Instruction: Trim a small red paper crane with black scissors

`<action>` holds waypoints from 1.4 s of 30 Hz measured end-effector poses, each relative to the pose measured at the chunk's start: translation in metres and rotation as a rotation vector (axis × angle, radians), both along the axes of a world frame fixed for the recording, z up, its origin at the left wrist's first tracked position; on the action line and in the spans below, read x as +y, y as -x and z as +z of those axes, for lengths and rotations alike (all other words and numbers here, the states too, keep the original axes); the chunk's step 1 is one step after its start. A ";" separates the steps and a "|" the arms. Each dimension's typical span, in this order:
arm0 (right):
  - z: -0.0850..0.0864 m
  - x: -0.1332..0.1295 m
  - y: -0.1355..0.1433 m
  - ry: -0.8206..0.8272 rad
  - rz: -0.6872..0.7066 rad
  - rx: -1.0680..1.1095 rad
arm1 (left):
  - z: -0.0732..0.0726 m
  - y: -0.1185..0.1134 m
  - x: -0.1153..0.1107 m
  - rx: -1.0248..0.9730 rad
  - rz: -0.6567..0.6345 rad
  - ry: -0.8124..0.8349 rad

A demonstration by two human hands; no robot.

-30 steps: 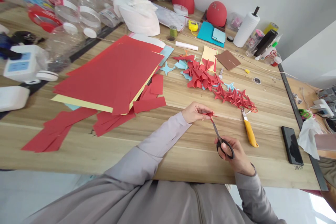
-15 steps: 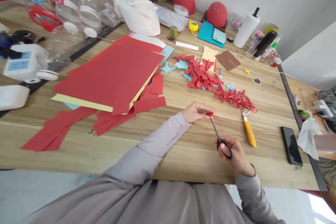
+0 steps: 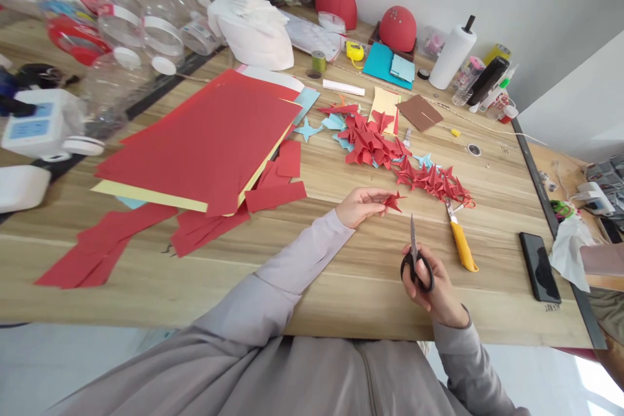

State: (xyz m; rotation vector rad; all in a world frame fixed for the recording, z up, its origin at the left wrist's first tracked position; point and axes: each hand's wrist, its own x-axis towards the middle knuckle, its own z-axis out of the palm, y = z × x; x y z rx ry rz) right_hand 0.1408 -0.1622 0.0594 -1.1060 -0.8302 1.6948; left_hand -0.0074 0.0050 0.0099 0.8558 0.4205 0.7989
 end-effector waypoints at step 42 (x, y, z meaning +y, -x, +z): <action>-0.003 0.019 0.010 -0.037 0.081 -0.166 | 0.000 -0.005 -0.003 0.115 -0.085 -0.096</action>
